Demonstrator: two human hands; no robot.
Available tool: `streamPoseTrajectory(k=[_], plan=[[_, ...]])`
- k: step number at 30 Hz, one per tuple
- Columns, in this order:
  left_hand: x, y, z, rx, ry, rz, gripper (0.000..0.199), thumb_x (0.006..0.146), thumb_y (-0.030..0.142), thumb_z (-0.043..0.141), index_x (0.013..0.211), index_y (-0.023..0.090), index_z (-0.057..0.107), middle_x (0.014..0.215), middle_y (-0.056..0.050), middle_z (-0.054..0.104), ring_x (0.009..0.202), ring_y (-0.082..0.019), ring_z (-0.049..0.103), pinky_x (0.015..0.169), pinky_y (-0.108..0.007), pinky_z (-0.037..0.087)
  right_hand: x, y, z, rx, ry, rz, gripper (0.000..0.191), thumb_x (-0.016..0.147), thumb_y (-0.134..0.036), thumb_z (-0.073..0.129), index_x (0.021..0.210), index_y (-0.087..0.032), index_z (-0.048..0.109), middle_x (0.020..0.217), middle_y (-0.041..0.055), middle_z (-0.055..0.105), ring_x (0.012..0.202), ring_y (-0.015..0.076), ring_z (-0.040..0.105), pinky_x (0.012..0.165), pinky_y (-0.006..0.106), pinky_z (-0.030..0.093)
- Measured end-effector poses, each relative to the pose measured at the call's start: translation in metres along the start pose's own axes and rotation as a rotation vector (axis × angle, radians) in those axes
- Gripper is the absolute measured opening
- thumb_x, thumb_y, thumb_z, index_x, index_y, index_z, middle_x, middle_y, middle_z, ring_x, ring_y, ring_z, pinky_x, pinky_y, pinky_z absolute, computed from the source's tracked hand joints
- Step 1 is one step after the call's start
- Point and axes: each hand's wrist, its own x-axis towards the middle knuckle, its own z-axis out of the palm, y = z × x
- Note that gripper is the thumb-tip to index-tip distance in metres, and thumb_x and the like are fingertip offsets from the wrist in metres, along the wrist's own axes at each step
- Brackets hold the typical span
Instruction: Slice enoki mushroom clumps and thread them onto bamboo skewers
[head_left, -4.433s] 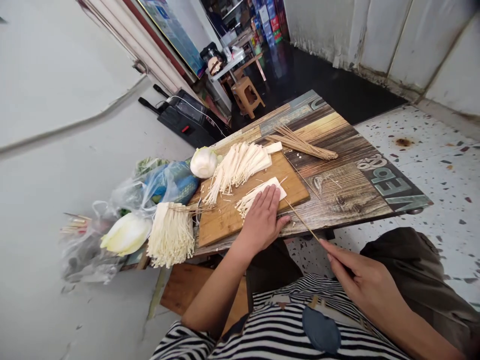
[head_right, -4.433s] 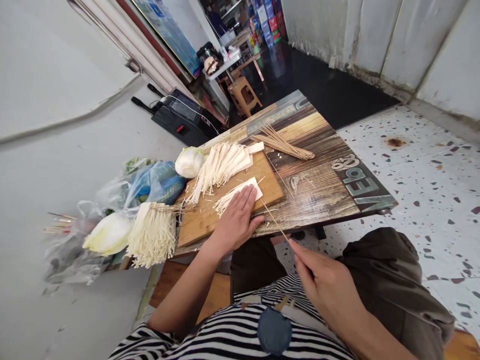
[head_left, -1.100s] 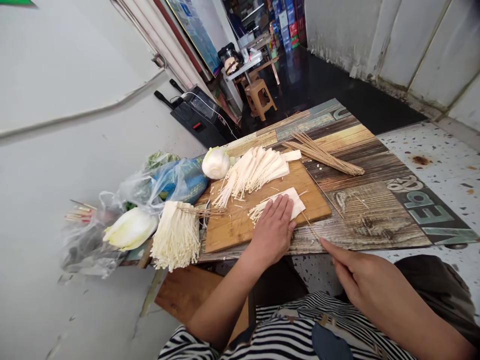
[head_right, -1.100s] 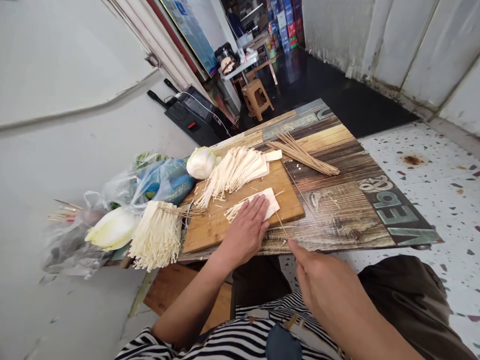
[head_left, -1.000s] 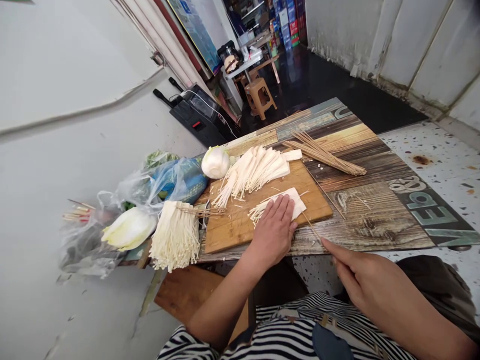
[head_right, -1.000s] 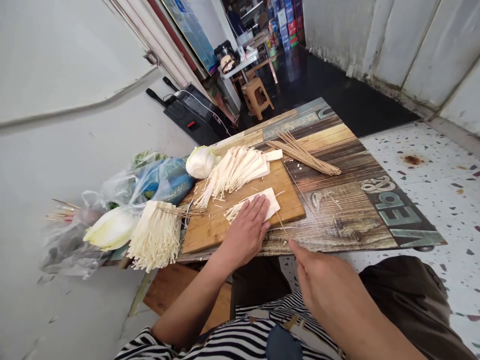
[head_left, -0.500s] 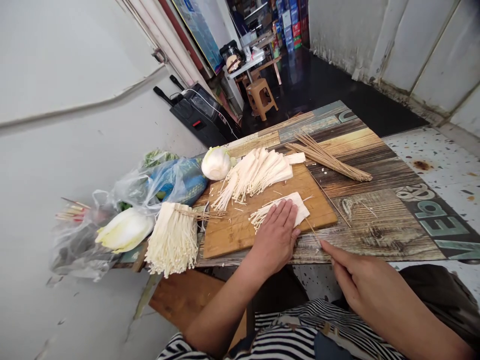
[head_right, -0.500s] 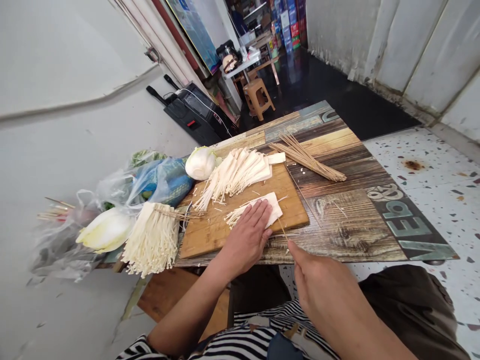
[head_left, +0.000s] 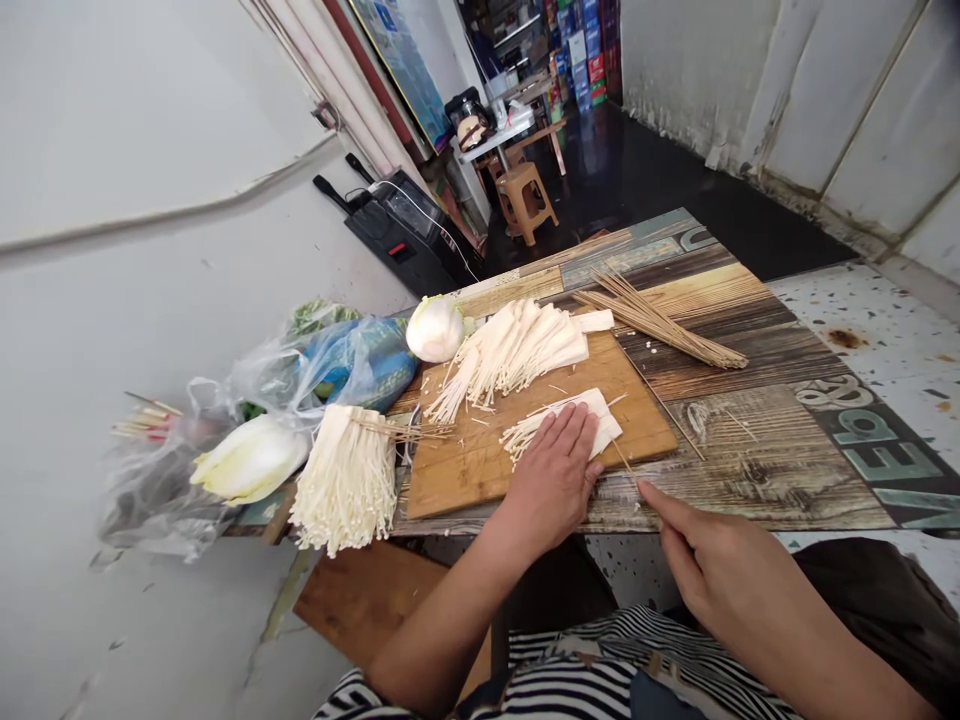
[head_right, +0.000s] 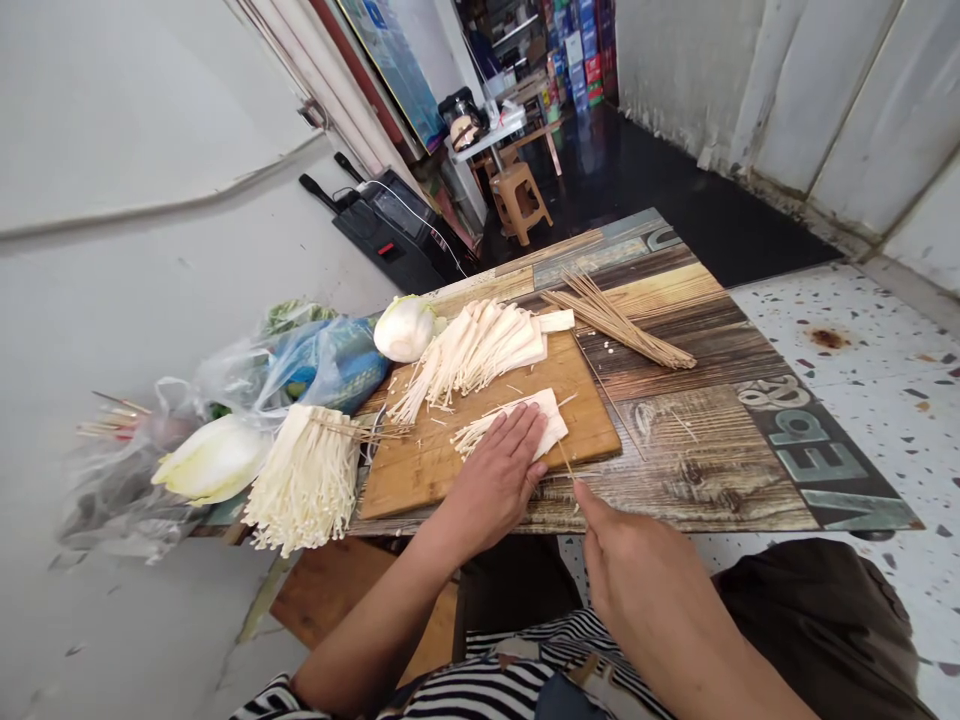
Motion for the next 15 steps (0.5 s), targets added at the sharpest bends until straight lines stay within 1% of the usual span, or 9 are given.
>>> streamPoseTrajectory(k=[5,10,15], plan=[[0.001,-0.001,-0.001,-0.013,-0.014,-0.003,0.05,0.099,0.033,0.034,0.141,0.005,0.036,0.151,-0.013,0.033,0.142,-0.024,0.026,0.118,-0.041,0.022,0.001,0.0,0.005,-0.006,-0.009,0.029,0.04,0.087,-0.015,0.036,0.108,-0.007,0.07,0.055,0.0035,0.067,0.042,0.0166,0.061,0.043,0.028,0.043],[0.001,-0.001,-0.002,-0.022,-0.01,0.0,0.05,0.099,0.032,0.035,0.141,0.005,0.036,0.15,-0.014,0.034,0.142,-0.025,0.027,0.118,-0.042,0.023,0.004,-0.001,0.009,-0.039,-0.044,0.061,0.042,0.086,-0.016,0.036,0.112,-0.007,0.068,0.054,0.0044,0.067,0.043,0.0195,0.061,0.043,0.03,0.042],[0.001,-0.001,-0.001,-0.028,-0.01,-0.002,0.049,0.099,0.033,0.034,0.14,0.006,0.036,0.15,-0.014,0.034,0.142,-0.024,0.027,0.118,-0.042,0.024,0.005,-0.001,0.014,-0.06,-0.053,0.078,0.042,0.086,-0.016,0.037,0.114,-0.009,0.068,0.057,0.0052,0.068,0.046,0.0209,0.063,0.045,0.031,0.042]])
